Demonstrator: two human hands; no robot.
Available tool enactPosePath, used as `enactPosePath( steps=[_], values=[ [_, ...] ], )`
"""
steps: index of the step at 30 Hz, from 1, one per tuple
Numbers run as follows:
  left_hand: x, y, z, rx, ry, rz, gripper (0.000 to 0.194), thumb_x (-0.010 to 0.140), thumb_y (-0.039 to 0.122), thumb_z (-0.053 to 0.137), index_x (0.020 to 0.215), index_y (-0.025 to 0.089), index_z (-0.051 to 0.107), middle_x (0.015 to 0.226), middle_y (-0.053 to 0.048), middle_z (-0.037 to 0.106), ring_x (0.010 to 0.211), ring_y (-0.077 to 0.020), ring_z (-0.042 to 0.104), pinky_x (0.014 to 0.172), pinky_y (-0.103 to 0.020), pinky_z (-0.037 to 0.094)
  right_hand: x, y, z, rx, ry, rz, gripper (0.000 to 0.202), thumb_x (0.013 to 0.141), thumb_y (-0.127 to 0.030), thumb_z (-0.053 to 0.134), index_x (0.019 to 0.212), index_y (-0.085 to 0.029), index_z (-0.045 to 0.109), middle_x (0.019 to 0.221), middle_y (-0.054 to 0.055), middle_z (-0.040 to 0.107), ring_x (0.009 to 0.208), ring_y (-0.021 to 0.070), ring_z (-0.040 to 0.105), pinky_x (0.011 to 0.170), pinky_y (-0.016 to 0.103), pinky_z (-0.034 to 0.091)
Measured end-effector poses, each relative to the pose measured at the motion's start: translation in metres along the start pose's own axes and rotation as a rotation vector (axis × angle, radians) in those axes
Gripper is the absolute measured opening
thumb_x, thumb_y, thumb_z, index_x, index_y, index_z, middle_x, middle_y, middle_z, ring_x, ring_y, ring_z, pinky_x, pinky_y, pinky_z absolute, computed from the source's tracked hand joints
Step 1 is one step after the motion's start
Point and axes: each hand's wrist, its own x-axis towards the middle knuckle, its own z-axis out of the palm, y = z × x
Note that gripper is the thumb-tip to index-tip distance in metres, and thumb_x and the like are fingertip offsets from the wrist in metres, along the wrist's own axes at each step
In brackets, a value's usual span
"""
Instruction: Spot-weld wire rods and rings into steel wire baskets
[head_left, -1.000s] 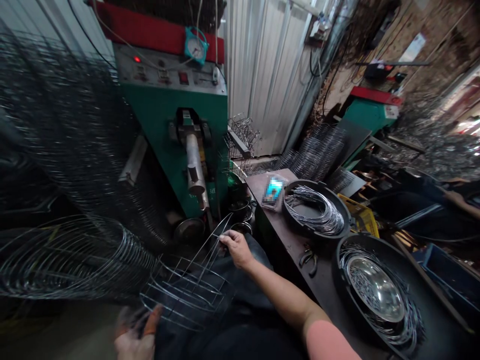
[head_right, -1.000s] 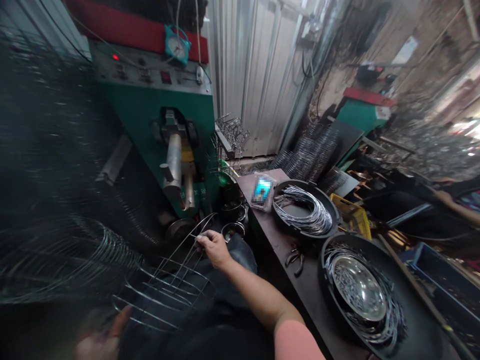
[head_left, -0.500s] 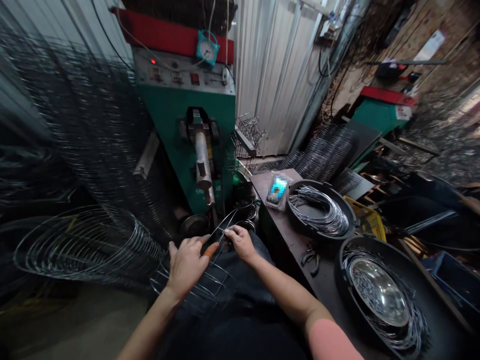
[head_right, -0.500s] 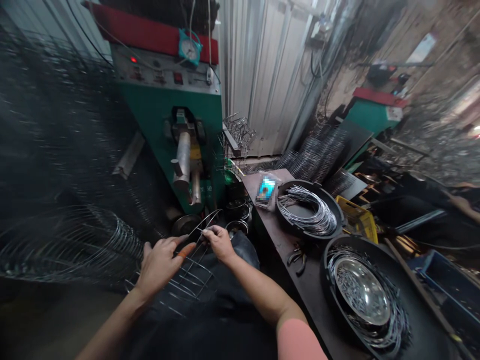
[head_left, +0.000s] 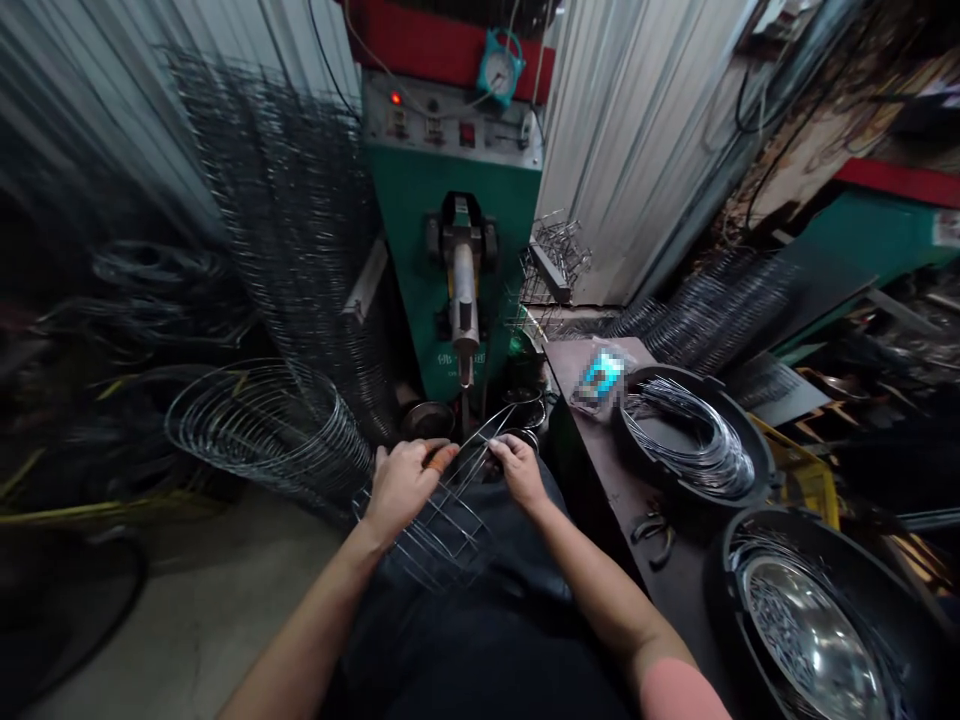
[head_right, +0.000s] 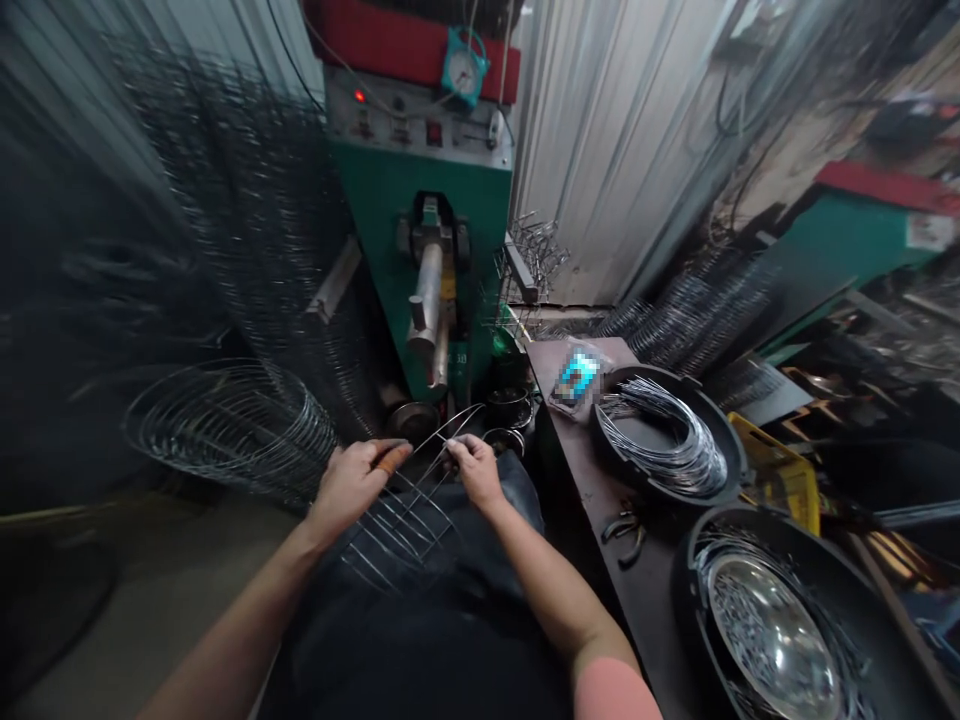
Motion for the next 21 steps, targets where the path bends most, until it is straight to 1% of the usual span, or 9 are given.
enactPosePath(
  steps=[2,3,5,6,9,14,21],
  values=[
    [-0.004,0.010,0.005,0.108,0.029,0.075,0.044,0.079,0.053,0.045,0.101,0.020,0.064,0.095,-0.010,0.067,0.094,-0.0286,0.055,0.098,-0.061,0.012,0.000,0.000,0.000,-0.017,-0.007,-0.009,0.024,0.067,-0.038,0.061,0.061,-0.016,0.054,0.054,-0.002,0.054,0.046,0.0080,0.046,0.045,0.020,0.036],
    [-0.005,0.014,0.008,0.171,0.053,0.118,0.046,0.077,0.054,0.046,0.102,0.019,0.064,0.093,-0.011,0.067,0.093,-0.0293,0.054,0.098,-0.063,0.006,0.001,0.000,0.000,-0.022,-0.010,-0.011,0.024,0.068,-0.038,0.061,0.062,-0.016,0.055,0.054,-0.002,0.054,0.046,0.0080,0.046,0.045,0.020,0.036],
    [-0.007,0.019,0.015,0.277,0.093,0.193,0.048,0.076,0.054,0.049,0.104,0.017,0.063,0.088,-0.011,0.066,0.090,-0.0295,0.054,0.097,-0.064,-0.001,0.001,0.000,-0.001,-0.028,-0.015,-0.010,0.023,0.068,-0.038,0.060,0.062,-0.017,0.055,0.054,-0.003,0.054,0.046,0.0079,0.045,0.044,0.020,0.035],
    [-0.007,0.021,0.017,0.315,0.102,0.220,0.047,0.076,0.052,0.049,0.104,0.017,0.062,0.086,-0.011,0.066,0.088,-0.0294,0.053,0.097,-0.063,-0.002,0.002,0.000,-0.001,-0.030,-0.017,-0.008,0.023,0.068,-0.038,0.060,0.062,-0.017,0.055,0.054,-0.003,0.054,0.046,0.0077,0.045,0.044,0.020,0.034],
    [-0.005,0.023,0.021,0.382,0.104,0.260,0.041,0.078,0.045,0.049,0.104,0.016,0.062,0.082,-0.011,0.065,0.084,-0.0286,0.053,0.098,-0.062,0.002,0.004,0.000,-0.002,-0.034,-0.037,-0.008,0.023,0.068,-0.038,0.060,0.062,-0.016,0.055,0.053,-0.003,0.053,0.046,0.0075,0.044,0.044,0.019,0.034],
    [0.001,0.026,0.017,0.395,0.087,0.271,0.038,0.081,0.040,0.045,0.099,0.013,0.063,0.079,-0.012,0.064,0.082,-0.0281,0.053,0.097,-0.057,0.014,0.009,-0.002,-0.002,-0.014,-0.064,0.008,0.024,0.068,-0.039,0.060,0.064,-0.016,0.055,0.056,-0.002,0.054,0.047,0.0081,0.045,0.043,0.019,0.035],
    [0.006,0.023,0.020,0.400,0.095,0.282,0.038,0.081,0.040,0.043,0.099,0.014,0.063,0.079,-0.013,0.064,0.083,-0.0282,0.052,0.096,-0.056,0.016,0.012,-0.001,0.000,0.021,-0.073,0.030,0.028,0.069,-0.044,0.059,0.065,-0.016,0.054,0.057,-0.002,0.054,0.048,0.0083,0.046,0.044,0.019,0.035]
  ],
)
